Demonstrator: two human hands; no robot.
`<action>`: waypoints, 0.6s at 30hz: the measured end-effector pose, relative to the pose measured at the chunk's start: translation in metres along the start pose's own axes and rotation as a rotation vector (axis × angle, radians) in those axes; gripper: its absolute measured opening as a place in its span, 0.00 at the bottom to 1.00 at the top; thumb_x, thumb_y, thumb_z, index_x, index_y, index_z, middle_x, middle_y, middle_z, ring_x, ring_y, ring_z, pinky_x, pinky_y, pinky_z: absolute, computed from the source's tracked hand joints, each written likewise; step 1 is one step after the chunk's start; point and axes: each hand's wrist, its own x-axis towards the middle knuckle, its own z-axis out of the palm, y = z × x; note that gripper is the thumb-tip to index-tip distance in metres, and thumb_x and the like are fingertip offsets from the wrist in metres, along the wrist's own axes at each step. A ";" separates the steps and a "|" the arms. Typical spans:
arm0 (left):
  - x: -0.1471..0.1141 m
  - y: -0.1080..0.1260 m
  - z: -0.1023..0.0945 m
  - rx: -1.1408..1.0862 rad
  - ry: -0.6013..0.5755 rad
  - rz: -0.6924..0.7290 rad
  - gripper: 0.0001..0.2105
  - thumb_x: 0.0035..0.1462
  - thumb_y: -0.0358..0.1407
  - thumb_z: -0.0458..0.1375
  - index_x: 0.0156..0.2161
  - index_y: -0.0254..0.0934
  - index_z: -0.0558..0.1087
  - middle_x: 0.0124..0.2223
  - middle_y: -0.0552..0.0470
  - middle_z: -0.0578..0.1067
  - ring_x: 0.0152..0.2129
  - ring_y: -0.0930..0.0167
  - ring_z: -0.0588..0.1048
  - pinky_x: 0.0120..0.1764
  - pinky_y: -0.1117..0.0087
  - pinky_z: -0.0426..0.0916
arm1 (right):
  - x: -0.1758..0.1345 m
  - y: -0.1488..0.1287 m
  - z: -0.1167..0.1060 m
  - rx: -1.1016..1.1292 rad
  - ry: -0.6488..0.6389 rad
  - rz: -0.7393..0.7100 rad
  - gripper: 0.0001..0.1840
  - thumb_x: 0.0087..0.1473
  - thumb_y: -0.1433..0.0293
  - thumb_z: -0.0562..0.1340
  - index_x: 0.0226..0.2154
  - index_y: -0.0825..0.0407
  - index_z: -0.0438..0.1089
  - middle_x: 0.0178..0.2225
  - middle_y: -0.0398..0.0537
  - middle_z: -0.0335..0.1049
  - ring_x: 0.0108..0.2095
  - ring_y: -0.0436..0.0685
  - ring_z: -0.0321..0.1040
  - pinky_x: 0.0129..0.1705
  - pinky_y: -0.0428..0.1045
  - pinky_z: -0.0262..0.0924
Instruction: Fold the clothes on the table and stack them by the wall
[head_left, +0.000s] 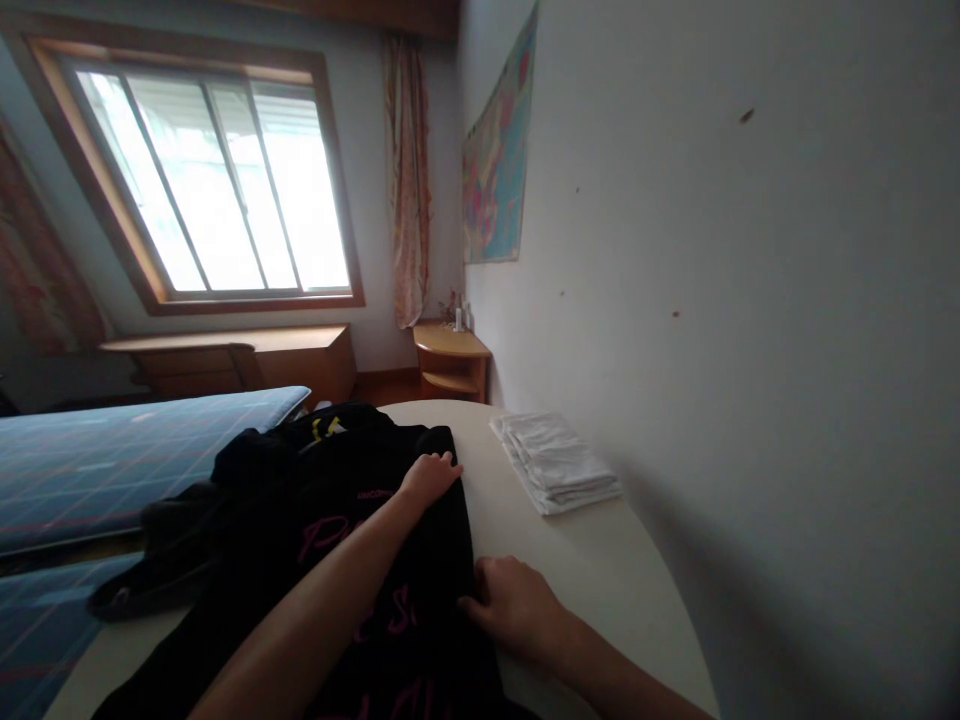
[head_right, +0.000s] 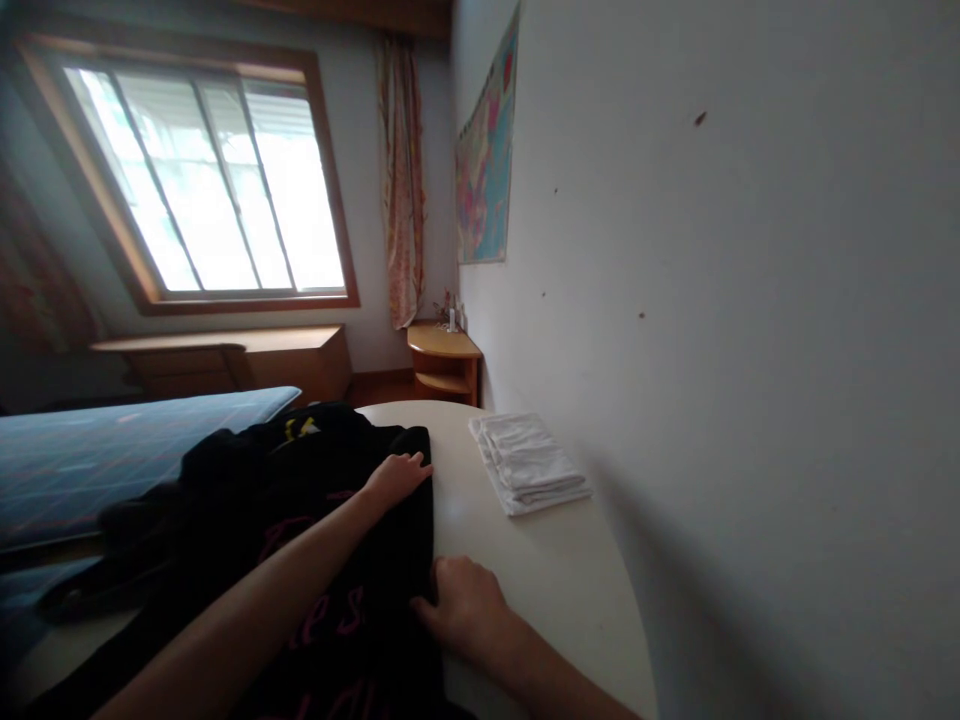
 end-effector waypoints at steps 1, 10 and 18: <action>0.004 0.001 0.001 0.007 -0.002 -0.008 0.14 0.65 0.24 0.50 0.47 0.36 0.76 0.44 0.38 0.75 0.39 0.58 0.79 0.38 0.61 0.72 | 0.001 0.001 0.001 0.010 0.003 -0.001 0.14 0.53 0.58 0.62 0.36 0.51 0.75 0.36 0.51 0.78 0.36 0.61 0.74 0.30 0.48 0.52; 0.047 0.007 -0.007 -0.079 0.088 -0.214 0.16 0.67 0.25 0.44 0.56 0.35 0.66 0.47 0.38 0.74 0.40 0.60 0.80 0.40 0.60 0.73 | 0.018 0.034 -0.014 0.055 0.154 0.109 0.10 0.57 0.61 0.62 0.36 0.51 0.71 0.34 0.49 0.77 0.33 0.56 0.71 0.29 0.48 0.44; 0.053 0.020 0.006 -0.336 0.074 -0.198 0.15 0.69 0.34 0.49 0.58 0.34 0.66 0.49 0.40 0.78 0.45 0.61 0.79 0.46 0.64 0.71 | 0.020 0.054 -0.015 0.165 0.190 0.167 0.15 0.54 0.61 0.65 0.43 0.50 0.68 0.30 0.44 0.76 0.32 0.55 0.71 0.30 0.46 0.48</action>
